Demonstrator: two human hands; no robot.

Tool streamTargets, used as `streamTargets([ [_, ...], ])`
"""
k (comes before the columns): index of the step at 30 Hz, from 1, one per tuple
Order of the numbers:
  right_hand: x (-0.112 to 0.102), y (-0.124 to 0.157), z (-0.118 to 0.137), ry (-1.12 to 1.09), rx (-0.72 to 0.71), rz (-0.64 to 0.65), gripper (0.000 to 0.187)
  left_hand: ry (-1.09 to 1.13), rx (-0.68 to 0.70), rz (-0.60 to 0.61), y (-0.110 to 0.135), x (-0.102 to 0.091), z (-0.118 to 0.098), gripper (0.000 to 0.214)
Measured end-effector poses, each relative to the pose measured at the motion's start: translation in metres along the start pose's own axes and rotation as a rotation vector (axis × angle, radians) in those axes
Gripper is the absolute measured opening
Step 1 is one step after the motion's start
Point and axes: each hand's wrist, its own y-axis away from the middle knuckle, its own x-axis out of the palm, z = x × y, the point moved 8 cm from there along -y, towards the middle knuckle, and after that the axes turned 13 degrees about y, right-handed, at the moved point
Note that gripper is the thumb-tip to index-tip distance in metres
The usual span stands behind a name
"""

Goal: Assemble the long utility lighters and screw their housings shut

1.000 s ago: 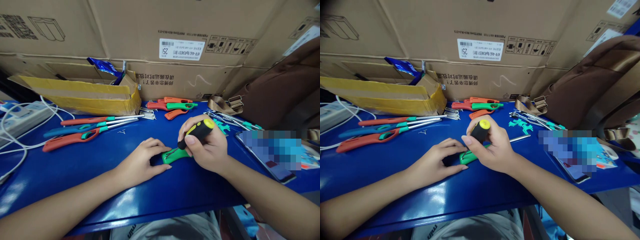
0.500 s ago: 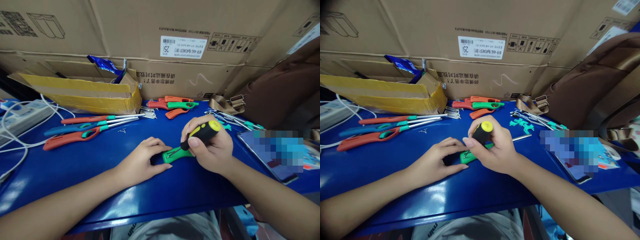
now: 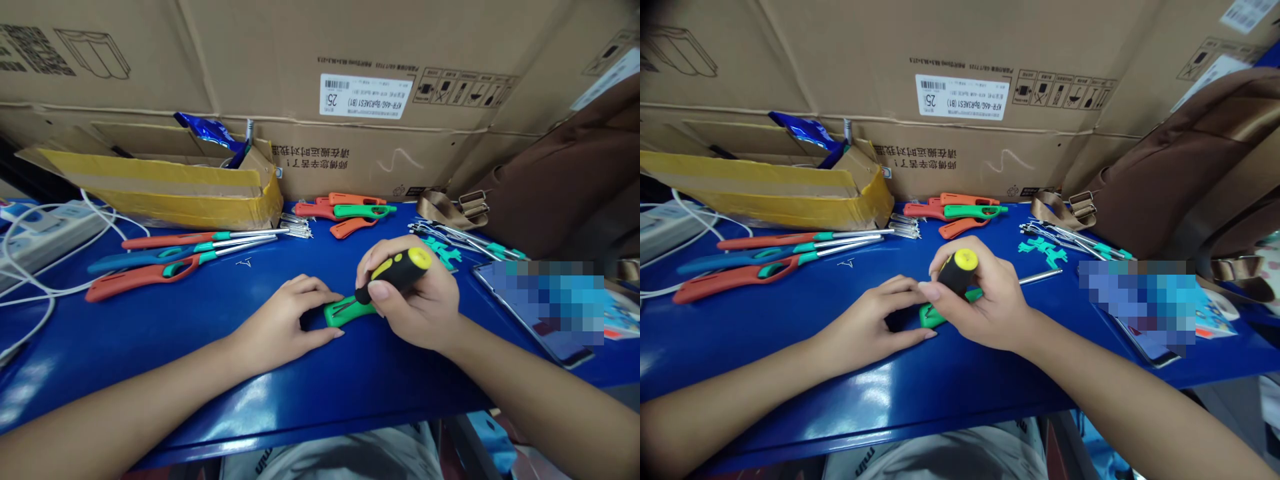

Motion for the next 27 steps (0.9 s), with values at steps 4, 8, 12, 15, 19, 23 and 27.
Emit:
streamTargets([
  [4, -0.0006, -0.0002, -0.0015, -0.015, 0.019, -0.007, 0.013, 0.005, 0.002, 0.004, 0.0007, 0.0003, 0.0005, 0.031],
  [8, -0.001, 0.0002, 0.0005, 0.023, -0.022, 0.0, 0.016, -0.001, -0.002, 0.004, 0.0002, 0.0002, 0.0011, 0.031],
  [12, -0.0001, 0.0003, 0.0023, 0.054, -0.048, 0.006, 0.017, 0.0, -0.007, 0.004, -0.0006, 0.0003, 0.0008, 0.028],
  [15, 0.0006, 0.0002, 0.0027, 0.046, -0.043, -0.001, 0.016, 0.006, -0.011, 0.006, -0.0004, 0.0003, 0.0008, 0.029],
  [19, 0.0003, 0.0003, 0.0027, 0.036, -0.029, -0.01, 0.015, 0.011, -0.006, 0.005, 0.0, -0.0001, 0.0006, 0.029],
  [23, -0.0006, 0.0005, 0.0035, 0.037, -0.046, -0.007, 0.016, 0.012, 0.004, 0.007, -0.0003, 0.0002, -0.0004, 0.029],
  [27, -0.0007, -0.0001, 0.0017, 0.029, -0.028, -0.012, 0.015, 0.007, 0.007, 0.004, -0.0006, 0.0001, -0.0009, 0.03],
])
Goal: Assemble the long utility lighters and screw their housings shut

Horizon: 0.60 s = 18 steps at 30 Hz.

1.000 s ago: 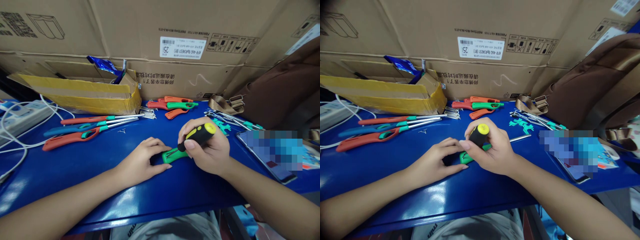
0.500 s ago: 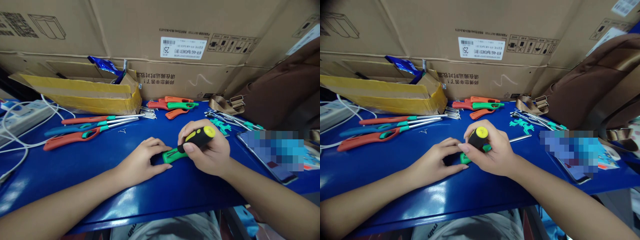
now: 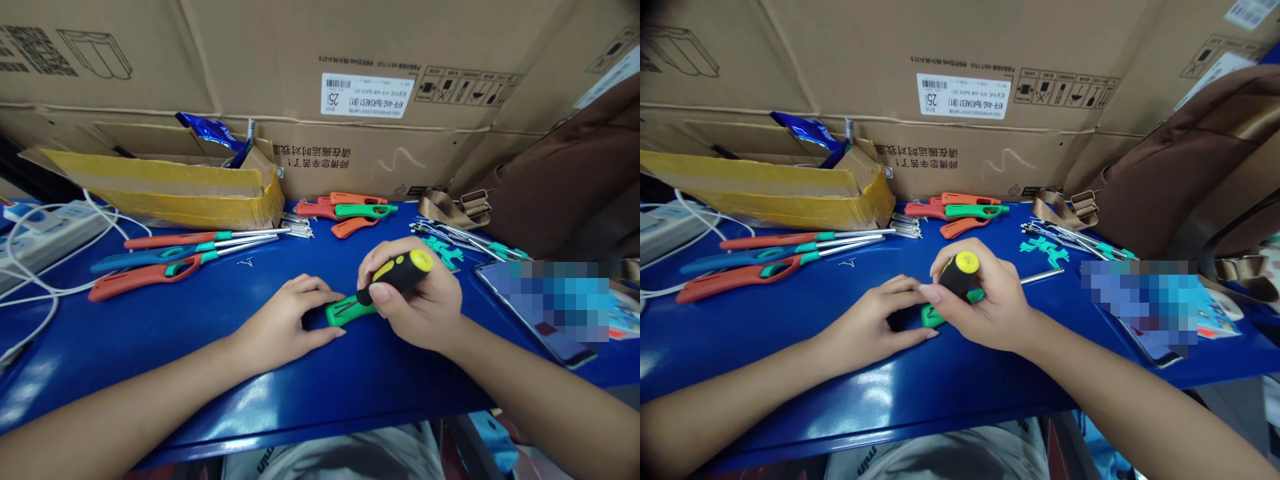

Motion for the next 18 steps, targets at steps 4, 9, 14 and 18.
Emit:
streamTargets([
  [4, -0.001, -0.001, 0.0, 0.032, 0.021, -0.034, 0.013, 0.0, -0.004, 0.004, 0.0, 0.001, 0.001, 0.031],
  [9, -0.002, -0.002, 0.002, 0.058, 0.031, -0.046, 0.011, 0.002, -0.003, -0.003, 0.001, 0.001, 0.001, 0.031],
  [14, -0.004, -0.002, 0.012, 0.11, -0.13, -0.148, 0.037, -0.011, 0.012, -0.004, 0.001, 0.0, 0.001, 0.035],
  [18, 0.002, -0.006, 0.02, 0.184, -0.206, -0.093, 0.046, -0.027, 0.012, -0.017, 0.0, 0.0, 0.003, 0.032],
])
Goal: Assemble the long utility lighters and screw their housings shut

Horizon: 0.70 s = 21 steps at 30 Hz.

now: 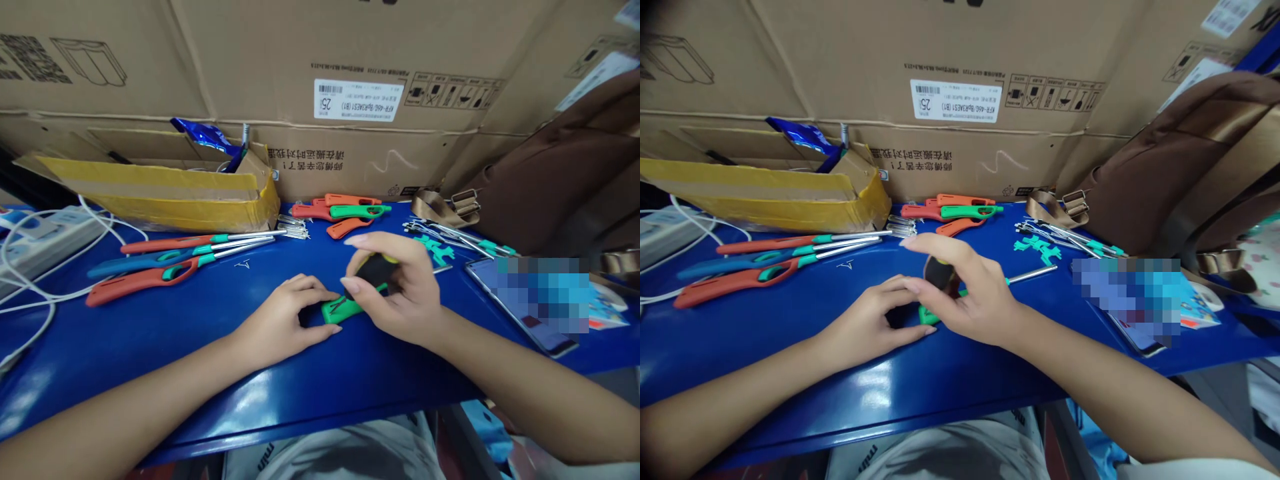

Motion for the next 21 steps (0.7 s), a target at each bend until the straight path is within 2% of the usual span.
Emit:
streamTargets([
  [4, 0.008, -0.016, 0.005, -0.004, 0.061, 0.289, 0.049, -0.003, -0.02, -0.029, -0.004, 0.001, -0.002, 0.027],
  [7, 0.014, -0.025, 0.012, 0.023, 0.024, 0.507, 0.052, 0.029, -0.082, -0.039, -0.009, 0.003, -0.003, 0.024],
  [8, 0.015, -0.028, 0.012, 0.042, 0.014, 0.534, 0.049, 0.031, -0.108, -0.038, -0.01, 0.003, -0.003, 0.023],
  [10, 0.014, -0.031, 0.009, 0.09, -0.015, 0.491, 0.042, 0.023, -0.142, -0.038, -0.012, 0.004, -0.002, 0.021],
  [14, 0.001, -0.027, -0.002, 0.228, -0.044, 0.189, 0.037, 0.023, -0.124, -0.062, -0.01, 0.005, 0.001, 0.024],
  [15, 0.001, -0.024, -0.004, 0.221, -0.039, 0.172, 0.038, 0.029, -0.111, -0.065, -0.008, 0.005, 0.001, 0.025],
  [19, 0.004, -0.016, -0.01, 0.029, 0.016, 0.266, 0.044, 0.046, -0.057, -0.06, -0.004, 0.005, 0.002, 0.029],
  [21, -0.002, -0.017, -0.007, 0.105, -0.034, 0.213, 0.04, 0.039, -0.037, -0.055, -0.003, 0.004, 0.001, 0.032],
])
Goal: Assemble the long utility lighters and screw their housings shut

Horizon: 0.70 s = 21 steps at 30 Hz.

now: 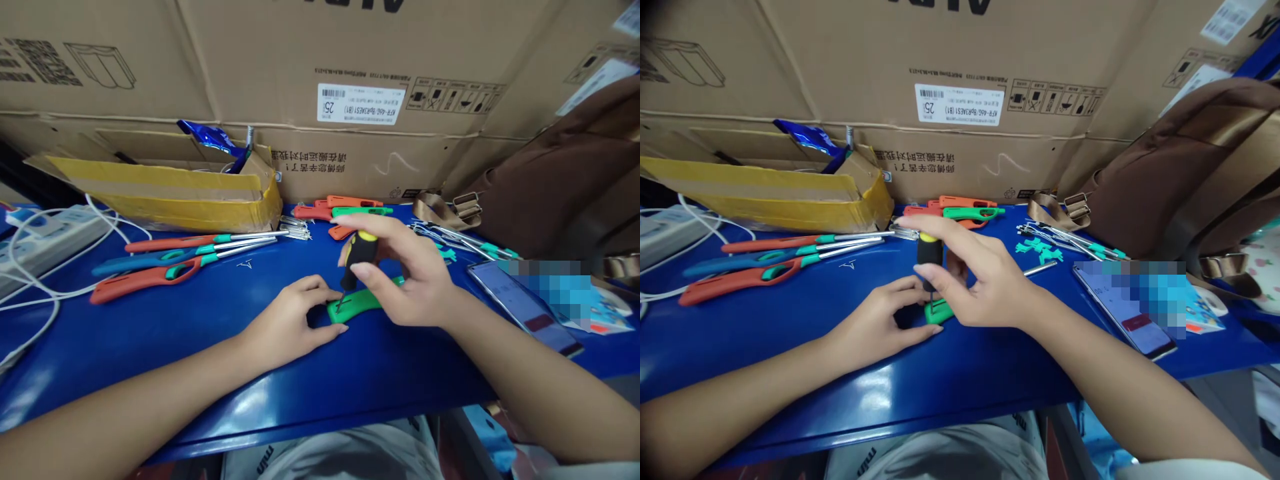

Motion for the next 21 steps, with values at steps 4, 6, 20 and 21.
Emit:
streamTargets([
  [4, -0.009, 0.004, 0.012, 0.214, -0.149, -0.116, 0.039, -0.012, 0.008, 0.027, 0.0, 0.001, -0.001, 0.034],
  [6, -0.004, 0.004, 0.007, 0.082, -0.09, -0.04, 0.038, -0.008, 0.003, 0.027, 0.0, 0.001, -0.001, 0.033],
  [20, -0.008, -0.004, 0.005, -0.001, -0.037, 0.041, 0.035, -0.002, -0.008, 0.032, 0.001, 0.001, -0.001, 0.03],
  [21, -0.012, -0.004, 0.008, 0.064, -0.065, -0.01, 0.031, -0.003, -0.007, 0.034, 0.0, 0.001, -0.001, 0.03],
])
